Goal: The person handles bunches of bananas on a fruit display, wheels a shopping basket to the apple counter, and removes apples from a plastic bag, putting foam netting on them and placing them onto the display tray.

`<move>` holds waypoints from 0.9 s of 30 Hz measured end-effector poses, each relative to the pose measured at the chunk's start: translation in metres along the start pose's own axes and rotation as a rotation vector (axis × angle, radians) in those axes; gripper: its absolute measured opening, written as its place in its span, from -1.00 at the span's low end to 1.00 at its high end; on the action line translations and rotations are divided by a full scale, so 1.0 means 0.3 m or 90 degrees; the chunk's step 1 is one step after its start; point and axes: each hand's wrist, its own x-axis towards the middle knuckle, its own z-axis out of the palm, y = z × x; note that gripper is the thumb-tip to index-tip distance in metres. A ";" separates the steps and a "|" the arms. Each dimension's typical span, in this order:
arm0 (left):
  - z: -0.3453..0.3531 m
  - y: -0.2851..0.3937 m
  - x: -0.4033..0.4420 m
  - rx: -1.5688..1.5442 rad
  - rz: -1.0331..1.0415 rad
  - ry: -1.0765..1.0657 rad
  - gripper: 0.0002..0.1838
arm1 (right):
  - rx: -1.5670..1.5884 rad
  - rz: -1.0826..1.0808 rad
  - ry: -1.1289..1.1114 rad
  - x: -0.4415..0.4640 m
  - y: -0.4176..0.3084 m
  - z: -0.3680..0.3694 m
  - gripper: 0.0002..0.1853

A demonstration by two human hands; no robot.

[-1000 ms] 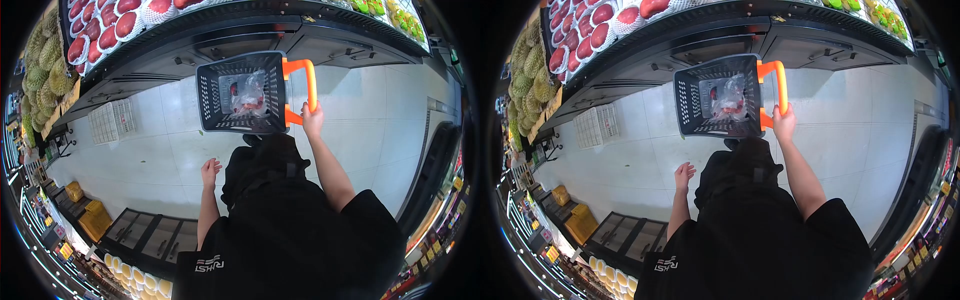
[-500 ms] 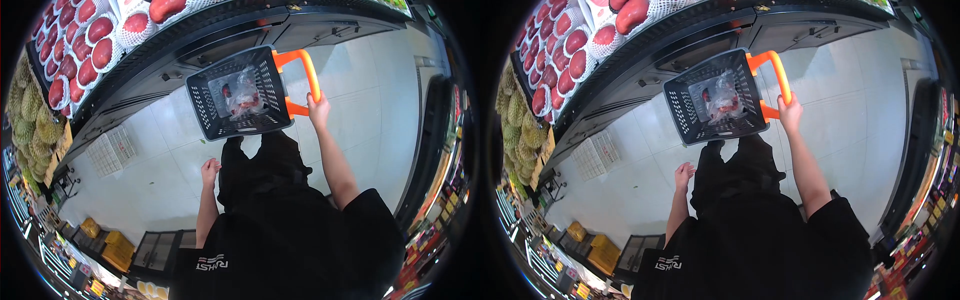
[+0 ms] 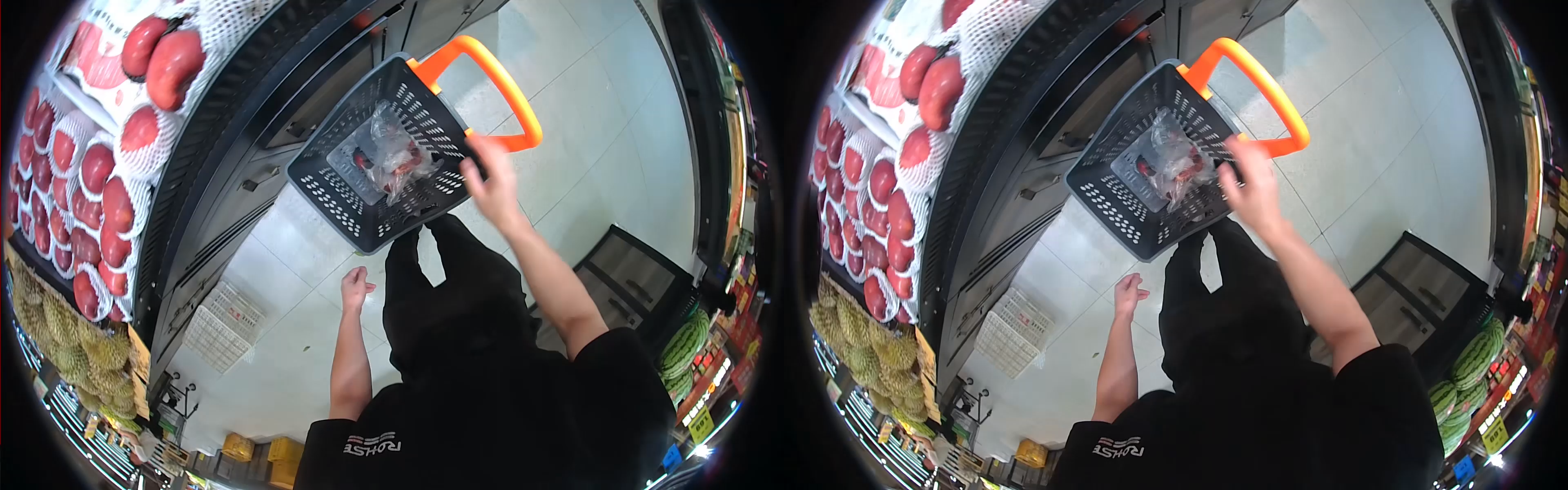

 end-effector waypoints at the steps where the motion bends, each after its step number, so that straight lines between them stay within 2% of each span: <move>1: 0.009 0.016 0.037 0.003 0.009 -0.009 -0.58 | 0.101 0.112 -0.120 -0.048 -0.014 0.050 -0.68; 2: 0.020 0.031 0.078 0.013 0.010 -0.016 -0.58 | 0.103 0.187 -0.219 -0.091 0.018 0.122 -0.71; 3: 0.030 0.038 0.122 0.008 0.020 -0.014 -0.58 | 0.068 0.188 -0.262 -0.131 0.092 0.201 -0.69; 4: 0.047 0.043 0.168 0.002 0.029 -0.011 -0.57 | 0.053 0.288 -0.341 -0.153 0.158 0.275 -0.72; 5: 0.070 0.053 0.214 0.011 0.028 -0.018 -0.57 | -0.021 0.306 -0.434 -0.156 0.217 0.334 -0.75; 7: 0.133 0.077 0.345 0.065 0.071 -0.010 -0.48 | -0.139 0.252 -0.564 -0.186 0.376 0.477 -0.74; 8: 0.161 0.079 0.427 0.095 0.095 -0.035 -0.37 | -0.137 0.263 -0.564 -0.201 0.448 0.536 -0.74; 10: 0.231 0.105 0.568 0.205 0.105 -0.040 -0.25 | -0.231 0.270 -0.688 -0.187 0.560 0.638 -0.71; 14: 0.381 0.130 0.788 0.349 0.074 -0.077 -0.07 | -0.282 0.340 -0.729 -0.191 0.688 0.747 -0.73; 17: 0.489 0.094 0.923 0.613 0.053 -0.033 0.05 | -0.329 0.373 -0.773 -0.205 0.782 0.854 -0.72; 18: 0.512 0.099 0.947 0.637 0.009 -0.051 0.02 | -0.324 0.394 -0.836 -0.181 0.798 0.871 -0.63; 21: 0.541 0.095 1.003 0.645 -0.015 -0.021 -0.06 | -0.234 0.438 -0.781 -0.306 1.000 1.063 -0.57; 22: 0.538 0.053 1.034 0.660 0.035 0.010 -0.31 | -0.204 0.449 -0.764 -0.287 0.982 1.071 -0.54; 23: 0.523 0.017 1.068 0.660 0.032 0.011 -0.31 | -0.249 0.430 -0.749 -0.276 0.962 1.062 -0.51; 24: 0.502 -0.017 1.109 0.657 0.047 -0.011 -0.43 | -0.295 0.409 -0.733 -0.249 0.936 1.055 -0.48; 25: 0.493 -0.033 1.132 0.652 0.065 -0.034 -0.53 | -0.296 0.407 -0.734 -0.298 1.005 1.105 -0.48; 26: 0.489 -0.057 1.138 0.632 0.110 0.011 -0.64 | -0.385 0.345 -0.722 -0.364 1.079 1.152 -0.45; 27: 0.481 -0.057 1.128 0.630 0.107 0.010 -0.64 | -0.423 0.337 -0.700 -0.375 1.107 1.163 -0.42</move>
